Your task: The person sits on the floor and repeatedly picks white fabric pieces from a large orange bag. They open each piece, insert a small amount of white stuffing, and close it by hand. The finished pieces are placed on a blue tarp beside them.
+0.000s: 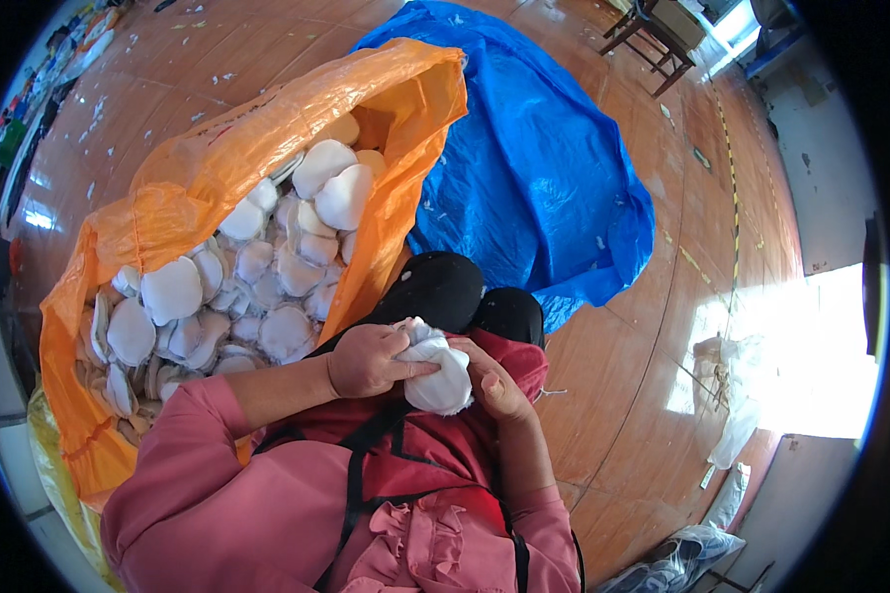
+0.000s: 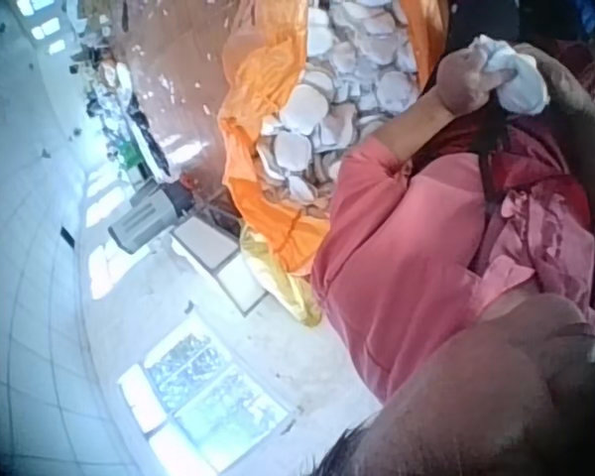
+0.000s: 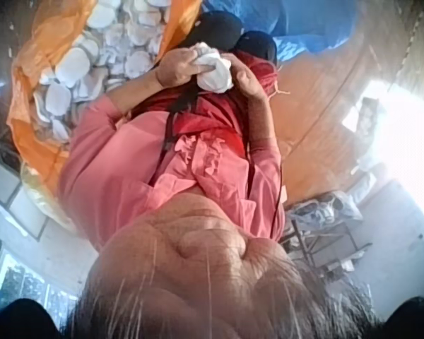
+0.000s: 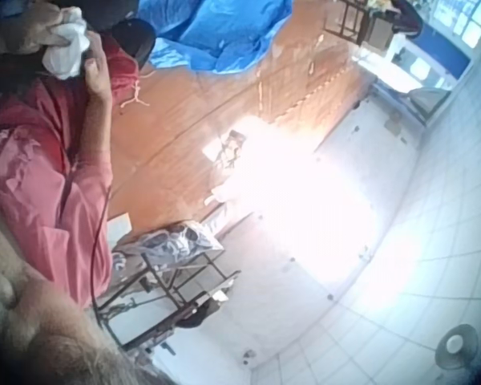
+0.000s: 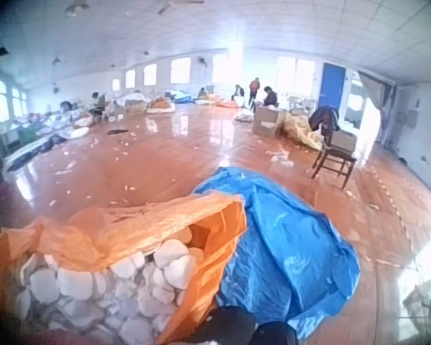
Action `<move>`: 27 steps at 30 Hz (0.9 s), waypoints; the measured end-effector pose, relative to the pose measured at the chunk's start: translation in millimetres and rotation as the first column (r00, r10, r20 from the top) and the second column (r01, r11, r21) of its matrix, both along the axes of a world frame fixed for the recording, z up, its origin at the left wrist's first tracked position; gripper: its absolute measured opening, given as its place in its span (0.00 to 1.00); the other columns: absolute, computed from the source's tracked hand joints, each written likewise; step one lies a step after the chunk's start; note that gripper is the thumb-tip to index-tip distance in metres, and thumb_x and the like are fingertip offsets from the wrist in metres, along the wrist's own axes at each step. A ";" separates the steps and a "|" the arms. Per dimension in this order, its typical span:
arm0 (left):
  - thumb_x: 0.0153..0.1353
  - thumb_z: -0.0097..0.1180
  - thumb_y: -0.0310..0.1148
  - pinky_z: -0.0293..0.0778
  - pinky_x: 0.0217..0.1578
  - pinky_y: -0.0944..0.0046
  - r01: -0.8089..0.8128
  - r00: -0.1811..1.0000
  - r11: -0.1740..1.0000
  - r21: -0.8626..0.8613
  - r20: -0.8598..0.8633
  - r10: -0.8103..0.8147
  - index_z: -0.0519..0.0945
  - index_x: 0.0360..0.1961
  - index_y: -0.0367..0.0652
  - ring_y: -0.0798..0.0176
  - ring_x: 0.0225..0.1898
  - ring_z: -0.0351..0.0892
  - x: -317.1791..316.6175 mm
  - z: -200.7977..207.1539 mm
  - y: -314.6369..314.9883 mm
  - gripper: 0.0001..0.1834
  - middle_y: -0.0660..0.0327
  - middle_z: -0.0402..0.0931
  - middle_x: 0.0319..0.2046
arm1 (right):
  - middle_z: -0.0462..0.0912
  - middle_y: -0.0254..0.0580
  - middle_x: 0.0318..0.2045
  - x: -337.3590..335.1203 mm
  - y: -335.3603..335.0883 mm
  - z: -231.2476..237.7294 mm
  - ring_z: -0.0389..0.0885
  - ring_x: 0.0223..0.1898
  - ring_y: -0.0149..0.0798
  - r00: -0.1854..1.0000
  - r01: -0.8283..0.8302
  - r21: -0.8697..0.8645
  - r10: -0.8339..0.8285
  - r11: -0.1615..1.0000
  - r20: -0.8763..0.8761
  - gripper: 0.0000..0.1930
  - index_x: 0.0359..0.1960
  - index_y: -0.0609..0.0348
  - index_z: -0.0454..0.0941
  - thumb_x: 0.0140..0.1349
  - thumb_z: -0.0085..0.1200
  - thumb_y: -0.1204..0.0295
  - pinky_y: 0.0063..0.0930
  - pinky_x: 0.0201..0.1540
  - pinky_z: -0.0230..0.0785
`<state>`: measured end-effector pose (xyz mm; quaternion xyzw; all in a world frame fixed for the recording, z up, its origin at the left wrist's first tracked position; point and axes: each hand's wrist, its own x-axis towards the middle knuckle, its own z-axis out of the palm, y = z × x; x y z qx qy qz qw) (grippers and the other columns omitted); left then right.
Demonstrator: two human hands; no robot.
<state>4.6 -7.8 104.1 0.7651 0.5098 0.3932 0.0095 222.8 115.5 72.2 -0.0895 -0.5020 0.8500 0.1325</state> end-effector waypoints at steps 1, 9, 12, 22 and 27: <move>0.50 0.64 0.32 0.72 0.23 0.61 -0.014 1.000 1.000 0.005 -0.025 0.014 0.88 0.44 0.64 0.58 0.24 0.74 1.3 -0.3 1.2 0.18 0.59 0.70 0.27 | 0.72 0.41 0.53 0.3 0.9 1.9 0.68 0.58 0.36 0.999 -0.006 -0.005 0.006 1.000 0.031 0.30 0.60 0.60 0.68 0.63 0.59 0.53 0.31 0.61 0.60; 0.48 0.65 0.28 0.71 0.46 0.55 0.149 0.988 0.975 -0.164 0.066 -0.140 0.84 0.48 0.55 0.55 0.39 0.75 -19.1 13.5 14.4 0.22 0.60 0.75 0.36 | 0.77 0.33 0.44 -9.7 -4.3 3.2 0.75 0.47 0.30 0.961 0.070 -0.091 -0.043 0.993 0.274 0.22 0.52 0.56 0.71 0.59 0.66 0.69 0.27 0.52 0.68; 0.50 0.71 0.38 0.67 0.50 0.54 0.242 0.922 0.943 -0.226 0.356 -0.151 0.80 0.45 0.48 0.52 0.47 0.72 -27.8 4.4 20.9 0.21 0.58 0.74 0.42 | 0.78 0.32 0.42 -15.7 -2.2 -1.3 0.76 0.45 0.30 0.941 0.158 -0.215 -0.081 0.964 0.328 0.20 0.51 0.55 0.72 0.59 0.65 0.73 0.26 0.50 0.70; 0.51 0.71 0.50 0.68 0.47 0.57 0.182 0.921 0.912 -0.367 0.388 -0.028 0.78 0.35 0.39 0.53 0.45 0.69 -25.0 -9.8 38.1 0.25 0.56 0.67 0.40 | 0.72 0.32 0.52 -27.7 -4.5 -10.8 0.75 0.51 0.33 0.941 0.297 -0.275 -0.231 0.914 0.246 0.21 0.49 0.55 0.72 0.54 0.65 0.82 0.29 0.55 0.70; 0.54 0.70 0.43 0.68 0.46 0.56 0.011 0.971 0.928 -0.373 0.224 0.078 0.77 0.35 0.37 0.51 0.44 0.70 -10.9 1.4 43.5 0.20 0.53 0.68 0.41 | 0.70 0.30 0.54 -30.6 -5.9 -7.7 0.74 0.53 0.34 0.928 0.346 -0.334 -0.268 0.877 0.258 0.23 0.49 0.53 0.72 0.53 0.64 0.85 0.29 0.56 0.69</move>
